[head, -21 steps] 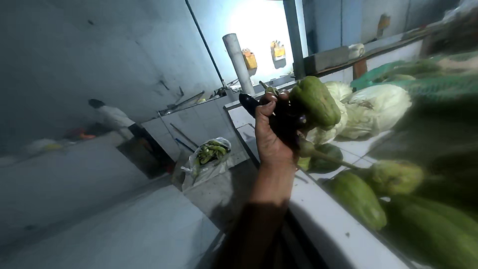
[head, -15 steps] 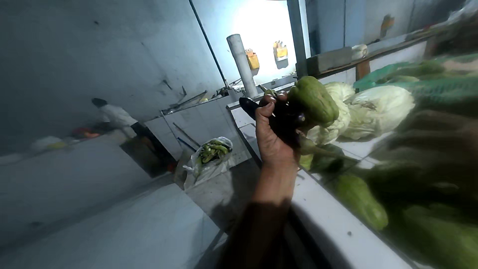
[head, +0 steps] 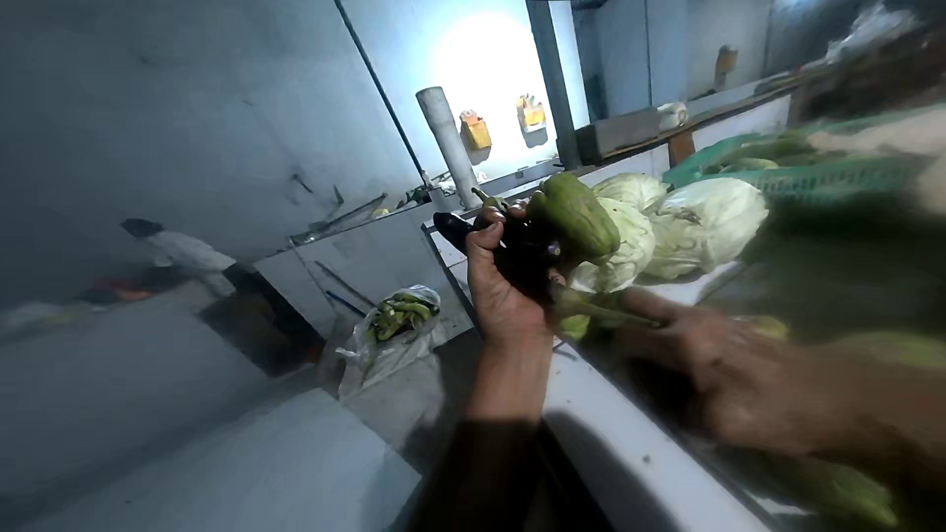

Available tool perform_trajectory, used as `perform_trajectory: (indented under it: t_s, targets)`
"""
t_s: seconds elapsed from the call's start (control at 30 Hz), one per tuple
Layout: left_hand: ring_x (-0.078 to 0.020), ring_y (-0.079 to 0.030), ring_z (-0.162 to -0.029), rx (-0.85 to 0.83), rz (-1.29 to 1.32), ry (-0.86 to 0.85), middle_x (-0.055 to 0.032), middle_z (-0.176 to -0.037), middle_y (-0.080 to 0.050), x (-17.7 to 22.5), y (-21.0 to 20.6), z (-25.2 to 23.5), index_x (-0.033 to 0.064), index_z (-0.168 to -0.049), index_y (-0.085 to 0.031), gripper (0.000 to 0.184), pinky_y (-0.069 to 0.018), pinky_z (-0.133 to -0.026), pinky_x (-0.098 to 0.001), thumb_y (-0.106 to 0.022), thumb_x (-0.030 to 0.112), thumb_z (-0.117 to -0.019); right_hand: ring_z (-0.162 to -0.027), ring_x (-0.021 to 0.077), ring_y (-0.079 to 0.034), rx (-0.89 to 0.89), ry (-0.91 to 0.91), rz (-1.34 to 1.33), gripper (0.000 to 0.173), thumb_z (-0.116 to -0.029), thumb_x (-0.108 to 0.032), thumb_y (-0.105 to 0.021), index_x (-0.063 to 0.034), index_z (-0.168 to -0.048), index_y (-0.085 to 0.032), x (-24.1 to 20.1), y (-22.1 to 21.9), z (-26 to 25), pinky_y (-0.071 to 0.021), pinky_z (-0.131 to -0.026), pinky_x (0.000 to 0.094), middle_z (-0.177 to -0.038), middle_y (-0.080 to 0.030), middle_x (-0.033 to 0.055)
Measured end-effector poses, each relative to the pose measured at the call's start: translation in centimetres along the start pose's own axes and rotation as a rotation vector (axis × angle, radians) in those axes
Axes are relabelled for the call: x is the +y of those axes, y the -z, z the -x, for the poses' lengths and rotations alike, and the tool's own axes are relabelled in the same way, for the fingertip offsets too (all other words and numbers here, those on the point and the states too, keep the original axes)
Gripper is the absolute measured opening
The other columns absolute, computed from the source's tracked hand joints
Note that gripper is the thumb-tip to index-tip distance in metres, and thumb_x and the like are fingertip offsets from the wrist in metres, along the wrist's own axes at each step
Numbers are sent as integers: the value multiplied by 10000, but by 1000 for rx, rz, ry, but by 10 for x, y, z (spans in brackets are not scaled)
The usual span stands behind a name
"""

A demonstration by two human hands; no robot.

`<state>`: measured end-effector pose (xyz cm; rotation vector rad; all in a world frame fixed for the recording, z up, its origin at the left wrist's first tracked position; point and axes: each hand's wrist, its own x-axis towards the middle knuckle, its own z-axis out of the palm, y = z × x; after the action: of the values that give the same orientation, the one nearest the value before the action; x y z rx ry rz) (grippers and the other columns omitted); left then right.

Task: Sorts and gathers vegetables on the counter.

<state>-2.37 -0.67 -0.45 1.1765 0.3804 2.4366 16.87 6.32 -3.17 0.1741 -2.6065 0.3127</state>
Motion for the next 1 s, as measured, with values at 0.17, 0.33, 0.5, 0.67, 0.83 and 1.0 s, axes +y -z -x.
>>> perform_trajectory:
  t_s: [0.17, 0.33, 0.5, 0.67, 0.83, 1.0]
  targets:
    - [-65, -662, -757, 14, -13, -5, 8, -895, -660, 1, -5, 5, 162, -923, -568, 268, -569, -623, -211, -331, 166, -1047, -885, -1, -554, 140, 101, -18, 552, -640, -335, -762, -166, -1156, -665, 10, 17, 19, -509, -661, 142, -1063, -536, -47]
    - [-17, -636, -728, -96, -121, 38, 52, -990, -647, 9, -2, 23, 204, -1019, -604, 190, -533, -569, -148, -419, 206, -1060, -949, 49, -583, 131, 5, -155, 636, -598, -300, -780, -167, -1209, -665, 8, 23, 29, -544, -761, 216, -1077, -576, -35]
    - [-23, -651, -766, -94, -68, 41, 54, -1005, -655, 8, -1, 21, 221, -1008, -609, 166, -542, -580, -159, -448, 211, -1048, -911, 50, -615, -49, -127, -249, 554, -598, -218, -824, -184, -1140, -718, 14, 26, 35, -573, -721, 234, -1093, -596, -27]
    - [-23, -662, -764, -86, -15, 29, 51, -994, -668, 6, -1, 18, 218, -983, -622, 174, -546, -565, -164, -456, 197, -1032, -892, 36, -646, -66, -97, -337, 516, -619, -173, -793, -151, -1129, -717, 14, 28, 37, -573, -744, 215, -1030, -675, -41]
    - [-81, -671, -736, 23, 98, 21, 1, -887, -670, 3, -6, 5, 164, -908, -577, 285, -579, -598, -230, -326, 150, -1042, -765, 35, -661, 137, -203, -563, 430, -669, -181, -774, -149, -1095, -728, 1, 40, 37, -575, -614, 180, -918, -697, -48]
    - [-70, -661, -718, 35, 26, -10, 2, -885, -660, 2, -5, 4, 160, -921, -558, 276, -575, -588, -219, -312, 154, -1048, -932, 106, -704, 302, 113, -698, 502, -799, -208, -817, -76, -1259, -666, 49, 81, 43, -634, -756, 262, -1100, -721, 22]
